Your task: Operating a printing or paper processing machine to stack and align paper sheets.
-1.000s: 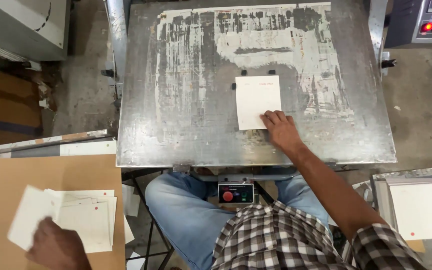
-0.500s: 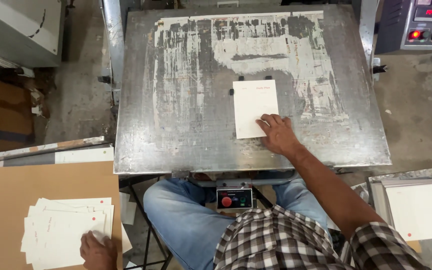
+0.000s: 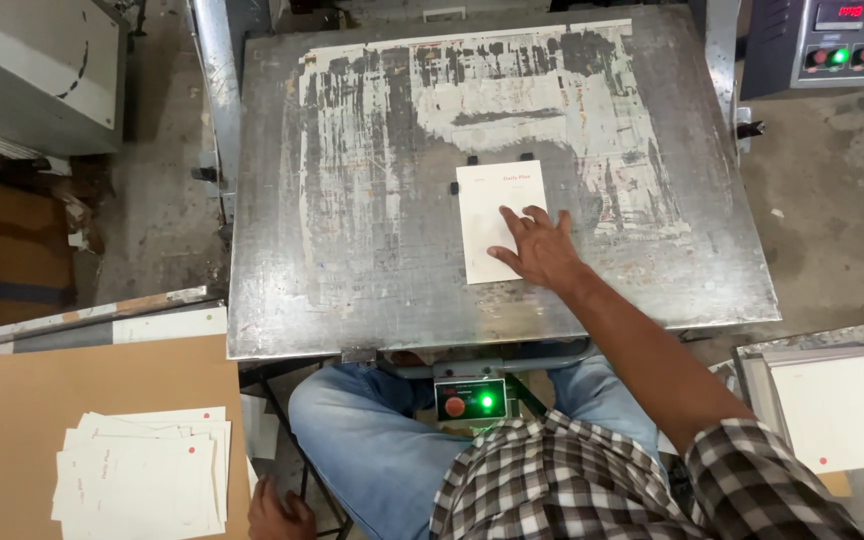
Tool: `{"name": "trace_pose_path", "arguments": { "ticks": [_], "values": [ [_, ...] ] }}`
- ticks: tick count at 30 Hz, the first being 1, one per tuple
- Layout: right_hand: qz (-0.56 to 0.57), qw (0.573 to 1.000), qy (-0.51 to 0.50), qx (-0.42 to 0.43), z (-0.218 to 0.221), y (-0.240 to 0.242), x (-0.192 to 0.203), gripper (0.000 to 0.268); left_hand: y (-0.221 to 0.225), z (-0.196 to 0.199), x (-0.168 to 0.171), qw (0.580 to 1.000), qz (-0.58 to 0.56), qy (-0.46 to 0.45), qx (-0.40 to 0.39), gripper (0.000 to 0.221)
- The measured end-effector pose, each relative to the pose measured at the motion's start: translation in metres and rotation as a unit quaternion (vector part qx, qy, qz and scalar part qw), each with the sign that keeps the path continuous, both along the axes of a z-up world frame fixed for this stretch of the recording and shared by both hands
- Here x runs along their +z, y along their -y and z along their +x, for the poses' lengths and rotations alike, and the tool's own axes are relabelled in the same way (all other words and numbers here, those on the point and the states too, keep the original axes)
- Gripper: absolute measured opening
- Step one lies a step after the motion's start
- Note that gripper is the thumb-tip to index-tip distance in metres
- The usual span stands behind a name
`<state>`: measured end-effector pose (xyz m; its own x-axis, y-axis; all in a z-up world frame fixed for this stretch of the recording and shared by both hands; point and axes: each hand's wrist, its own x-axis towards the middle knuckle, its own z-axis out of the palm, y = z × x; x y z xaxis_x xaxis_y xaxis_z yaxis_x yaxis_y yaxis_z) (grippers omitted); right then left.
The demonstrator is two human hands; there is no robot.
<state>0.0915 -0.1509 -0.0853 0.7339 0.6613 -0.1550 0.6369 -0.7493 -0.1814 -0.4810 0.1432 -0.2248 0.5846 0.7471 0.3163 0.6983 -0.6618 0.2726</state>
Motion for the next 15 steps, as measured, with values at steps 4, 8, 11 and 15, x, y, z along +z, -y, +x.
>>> {"name": "trace_pose_path", "arguments": {
  "ticks": [4,8,11,15],
  "values": [
    [-0.024,0.999,-0.038,-0.028,0.017,-0.018,0.015,0.088,-0.003,-0.002,-0.008,0.999,-0.026,-0.028,0.014,0.047],
    [-0.068,0.994,-0.076,-0.037,0.038,-0.032,0.008,0.096,-0.012,0.013,0.0,0.999,-0.026,0.026,-0.034,0.053],
    [-0.078,0.99,-0.097,-0.06,0.074,-0.048,0.023,0.098,-0.013,0.037,0.022,0.994,-0.023,0.09,-0.059,0.051],
    [-0.012,0.992,-0.098,-0.075,0.117,-0.053,0.067,0.091,-0.02,0.057,0.034,0.99,-0.03,0.1,-0.094,0.048]
  ]
}}
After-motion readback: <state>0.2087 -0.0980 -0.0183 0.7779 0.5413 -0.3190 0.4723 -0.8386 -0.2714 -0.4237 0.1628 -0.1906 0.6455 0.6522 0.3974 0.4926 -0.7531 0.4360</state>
